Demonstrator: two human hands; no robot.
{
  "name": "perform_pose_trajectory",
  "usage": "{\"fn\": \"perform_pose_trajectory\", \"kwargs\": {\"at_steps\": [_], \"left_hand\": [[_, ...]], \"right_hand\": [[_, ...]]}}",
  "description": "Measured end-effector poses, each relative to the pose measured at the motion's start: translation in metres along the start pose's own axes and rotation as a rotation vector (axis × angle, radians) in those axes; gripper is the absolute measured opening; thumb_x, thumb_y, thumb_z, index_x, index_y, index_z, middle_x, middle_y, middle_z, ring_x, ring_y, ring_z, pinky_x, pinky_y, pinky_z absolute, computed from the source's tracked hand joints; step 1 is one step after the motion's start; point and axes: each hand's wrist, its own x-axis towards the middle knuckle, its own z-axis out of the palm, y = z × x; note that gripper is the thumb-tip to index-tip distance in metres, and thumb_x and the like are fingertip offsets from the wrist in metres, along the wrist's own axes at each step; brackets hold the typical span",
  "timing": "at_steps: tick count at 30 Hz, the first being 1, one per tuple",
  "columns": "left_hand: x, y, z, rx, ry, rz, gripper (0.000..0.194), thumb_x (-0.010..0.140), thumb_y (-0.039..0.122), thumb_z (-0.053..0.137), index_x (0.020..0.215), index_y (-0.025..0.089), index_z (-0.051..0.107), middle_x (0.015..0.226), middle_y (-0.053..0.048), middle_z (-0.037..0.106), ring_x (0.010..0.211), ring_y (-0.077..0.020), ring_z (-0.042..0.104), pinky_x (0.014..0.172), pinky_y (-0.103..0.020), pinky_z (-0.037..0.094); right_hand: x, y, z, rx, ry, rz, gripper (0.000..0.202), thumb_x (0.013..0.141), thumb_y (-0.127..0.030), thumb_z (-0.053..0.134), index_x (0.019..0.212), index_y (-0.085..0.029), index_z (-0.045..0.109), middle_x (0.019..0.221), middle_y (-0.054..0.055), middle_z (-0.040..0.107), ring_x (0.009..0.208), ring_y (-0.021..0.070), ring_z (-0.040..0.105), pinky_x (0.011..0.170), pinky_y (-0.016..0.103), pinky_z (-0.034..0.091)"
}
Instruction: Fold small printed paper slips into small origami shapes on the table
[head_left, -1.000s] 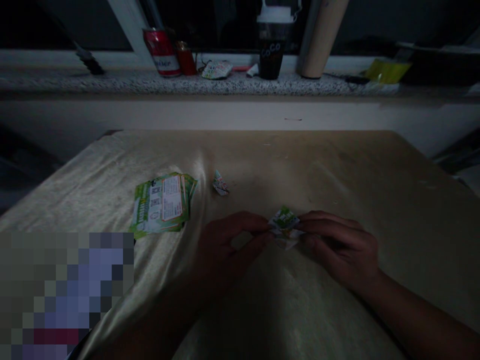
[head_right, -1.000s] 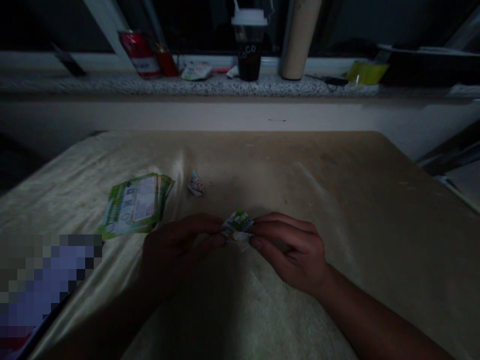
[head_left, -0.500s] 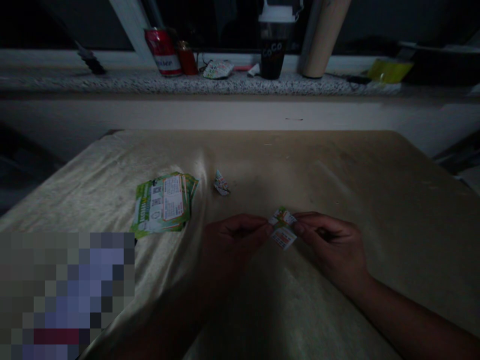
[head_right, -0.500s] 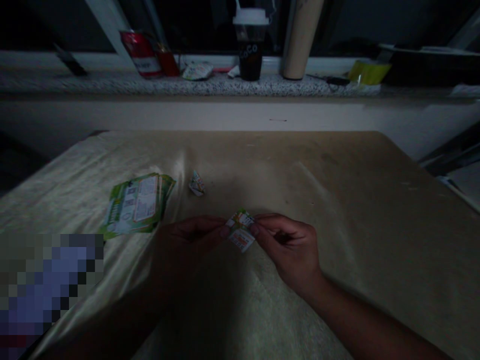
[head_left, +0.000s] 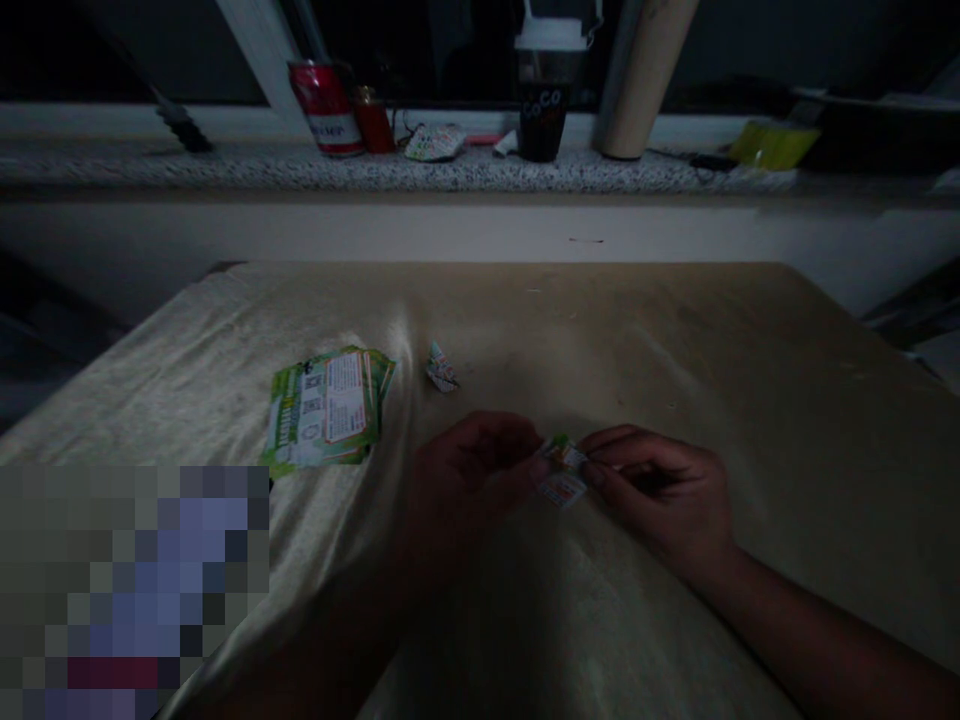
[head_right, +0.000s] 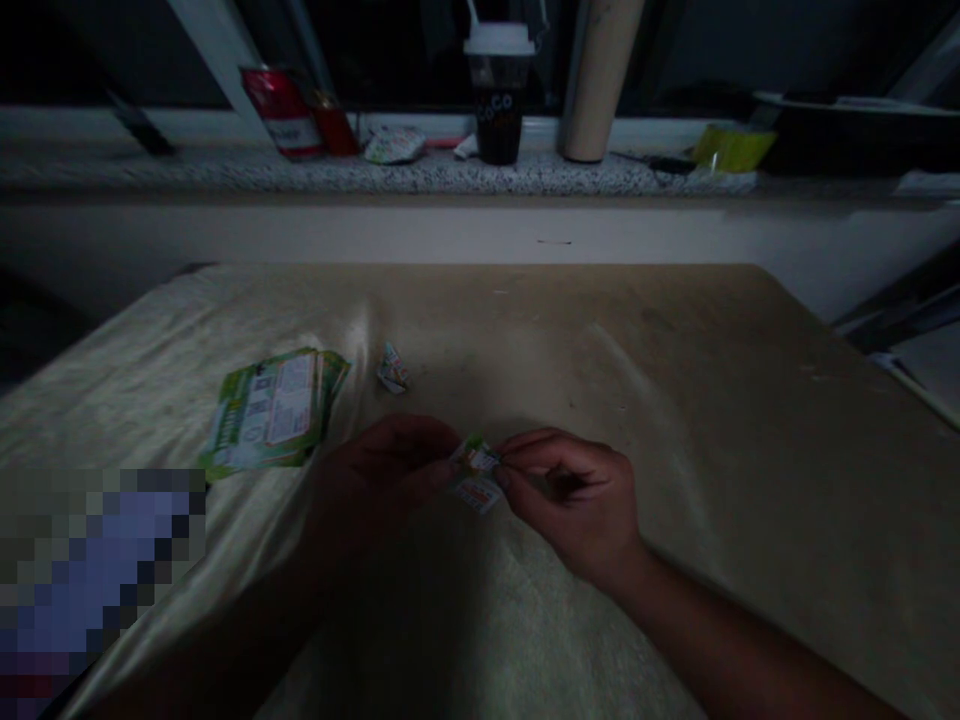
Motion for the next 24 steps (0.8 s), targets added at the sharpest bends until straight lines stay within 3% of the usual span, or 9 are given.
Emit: {"fn": "perform_pose_trajectory", "kwargs": {"at_steps": [3, 8, 15, 19, 22, 24], "left_hand": [[0.0015, -0.0008, -0.0003, -0.036, -0.089, -0.053, 0.029, 0.068, 0.026, 0.083, 0.095, 0.018, 0.074, 0.086, -0.004, 0.078, 0.079, -0.0185, 0.074, 0.070, -0.028, 0.061], [0.0019, -0.0023, -0.0017, 0.028, -0.191, -0.021, 0.016, 0.080, 0.028, 0.076, 0.093, 0.020, 0.078, 0.086, -0.002, 0.078, 0.080, -0.0167, 0.072, 0.073, -0.027, 0.058], [0.0033, -0.0049, -0.0018, 0.011, -0.152, -0.004, 0.008, 0.079, 0.025, 0.076, 0.085, 0.020, 0.077, 0.079, 0.000, 0.076, 0.074, -0.0131, 0.070, 0.068, -0.023, 0.056], [0.0030, -0.0090, -0.0031, -0.004, -0.118, -0.019, 0.020, 0.076, 0.026, 0.079, 0.093, 0.019, 0.075, 0.083, -0.002, 0.076, 0.076, -0.0147, 0.070, 0.068, -0.024, 0.057], [0.0024, -0.0079, -0.0067, 0.070, -0.115, 0.098, 0.028, 0.077, 0.026, 0.078, 0.103, 0.020, 0.072, 0.090, -0.002, 0.075, 0.081, -0.0154, 0.070, 0.071, -0.025, 0.057], [0.0026, -0.0049, -0.0099, 0.194, -0.174, 0.219, 0.019, 0.082, 0.025, 0.073, 0.100, 0.020, 0.072, 0.091, -0.003, 0.074, 0.083, -0.0153, 0.069, 0.074, -0.025, 0.055]], "right_hand": [[0.0012, 0.0004, -0.0005, 0.013, -0.068, -0.033, 0.014, 0.075, -0.005, 0.074, 0.077, -0.019, 0.075, 0.078, 0.005, 0.078, 0.066, 0.0156, 0.074, 0.055, 0.020, 0.060], [0.0016, 0.0016, 0.0006, 0.038, -0.089, -0.039, 0.014, 0.075, -0.005, 0.075, 0.077, -0.019, 0.074, 0.079, 0.005, 0.078, 0.067, 0.0143, 0.074, 0.058, 0.020, 0.060], [0.0016, 0.0026, 0.0032, -0.037, -0.088, -0.038, 0.008, 0.075, -0.013, 0.079, 0.076, -0.019, 0.075, 0.075, 0.004, 0.077, 0.065, 0.0155, 0.073, 0.057, 0.023, 0.059], [0.0013, 0.0030, 0.0043, -0.032, -0.101, 0.000, 0.007, 0.077, -0.015, 0.079, 0.074, -0.019, 0.074, 0.075, 0.005, 0.077, 0.064, 0.0156, 0.072, 0.056, 0.023, 0.058], [0.0016, 0.0024, 0.0025, -0.006, -0.073, 0.052, 0.008, 0.076, -0.015, 0.079, 0.073, -0.020, 0.073, 0.074, 0.003, 0.076, 0.063, 0.0134, 0.071, 0.055, 0.020, 0.056], [0.0019, 0.0022, 0.0008, 0.009, -0.061, 0.078, 0.008, 0.076, -0.015, 0.079, 0.072, -0.020, 0.073, 0.074, 0.003, 0.076, 0.063, 0.0122, 0.070, 0.055, 0.018, 0.055]]}}
